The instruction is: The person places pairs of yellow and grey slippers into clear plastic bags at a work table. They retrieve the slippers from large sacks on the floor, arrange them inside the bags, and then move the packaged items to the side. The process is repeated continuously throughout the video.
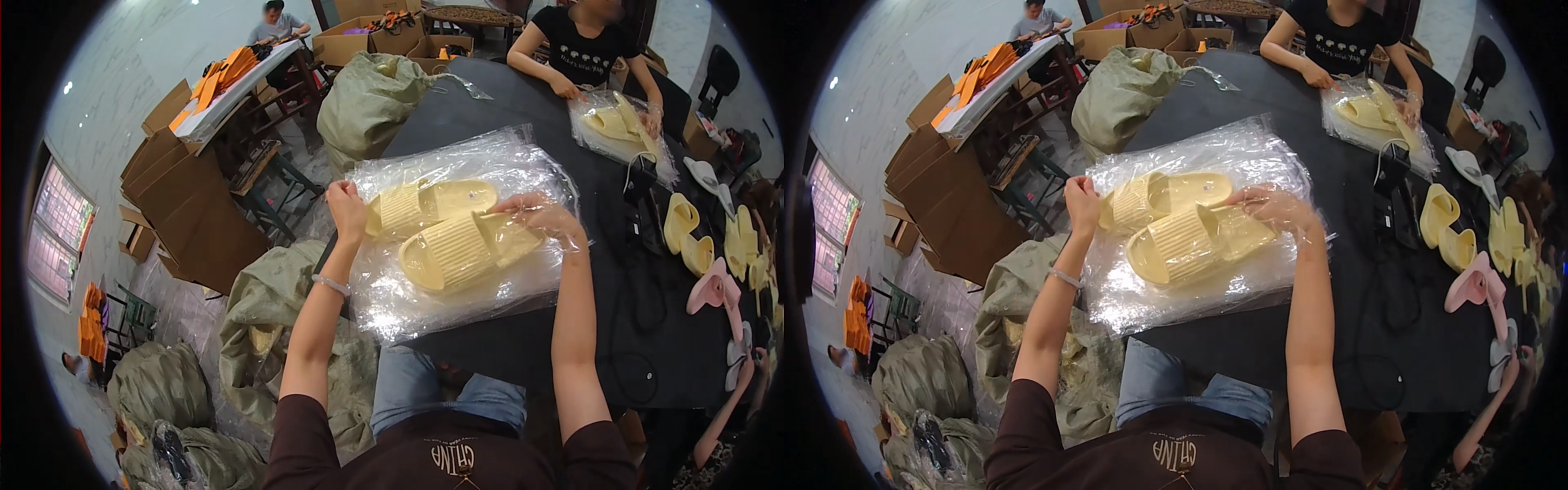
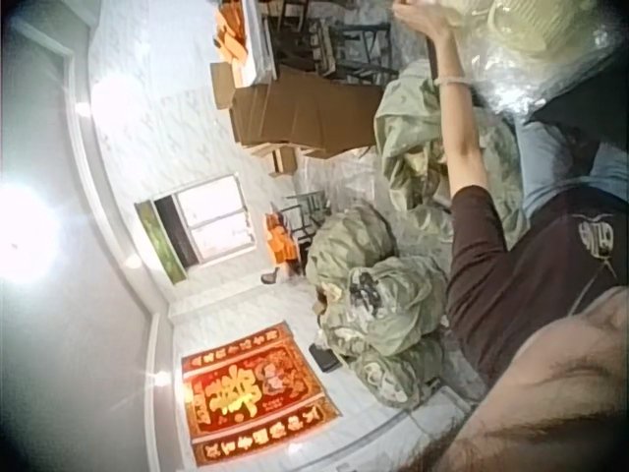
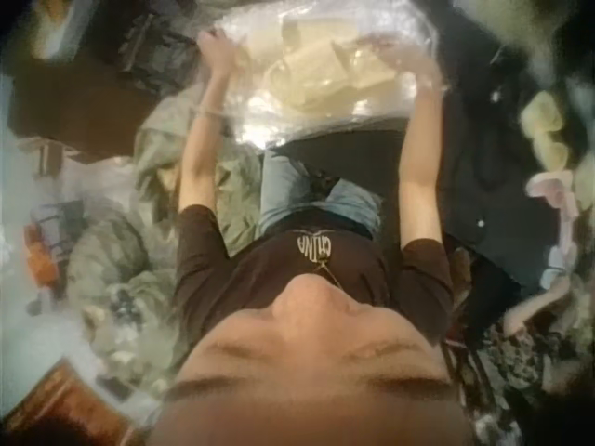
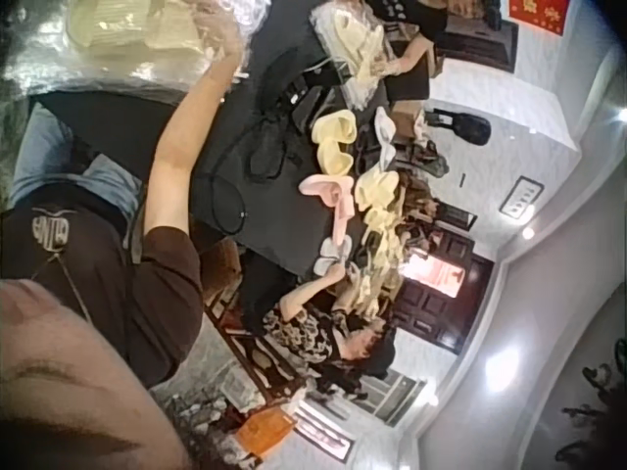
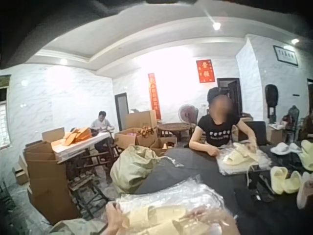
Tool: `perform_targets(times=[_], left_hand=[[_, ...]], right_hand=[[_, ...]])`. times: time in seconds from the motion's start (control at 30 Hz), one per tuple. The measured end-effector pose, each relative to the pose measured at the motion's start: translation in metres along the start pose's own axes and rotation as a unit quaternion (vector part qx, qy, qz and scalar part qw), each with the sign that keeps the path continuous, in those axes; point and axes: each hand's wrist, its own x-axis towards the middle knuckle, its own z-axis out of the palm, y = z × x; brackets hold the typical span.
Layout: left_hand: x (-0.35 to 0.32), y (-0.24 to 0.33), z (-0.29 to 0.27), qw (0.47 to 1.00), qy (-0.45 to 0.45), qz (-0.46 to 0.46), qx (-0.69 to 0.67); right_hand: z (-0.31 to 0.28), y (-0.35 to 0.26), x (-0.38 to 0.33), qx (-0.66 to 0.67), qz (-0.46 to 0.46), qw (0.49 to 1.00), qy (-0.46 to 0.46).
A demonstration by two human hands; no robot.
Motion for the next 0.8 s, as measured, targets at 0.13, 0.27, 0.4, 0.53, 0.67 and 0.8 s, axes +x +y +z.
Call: perform_targets(times=[0.13,0.27,0.4,0.53,0.67,0.8], left_hand=[[-0.019,0.052,-0.034,0.987,-0.074,0.141,0.009],[-0.067,0.059,-0.061,0.949,-0.231,0.123,0.175],[-0.096,0.039,-0.034,0.950,-0.208,0.150,0.177],[-0.098,0.038,-0.042,0.958,-0.211,0.110,0.162],[-0.095,0.042,-0.043,0.958,-0.222,0.105,0.150],[-0.092,0.037,-0.043,0.969,-0.226,0.075,0.073]], right_hand=[[-0.023,0.026,-0.003,-0.034,0.003,0.999,0.034],[0.027,-0.017,0.009,-0.293,-0.014,0.956,0.023],[0.025,-0.003,0.024,-0.441,-0.031,0.897,0.004],[0.051,-0.020,0.048,-0.511,0.008,0.853,-0.101],[0.089,-0.006,0.060,-0.526,-0.141,0.839,-0.011],[0.102,0.008,0.085,-0.529,-0.087,0.844,0.019]])
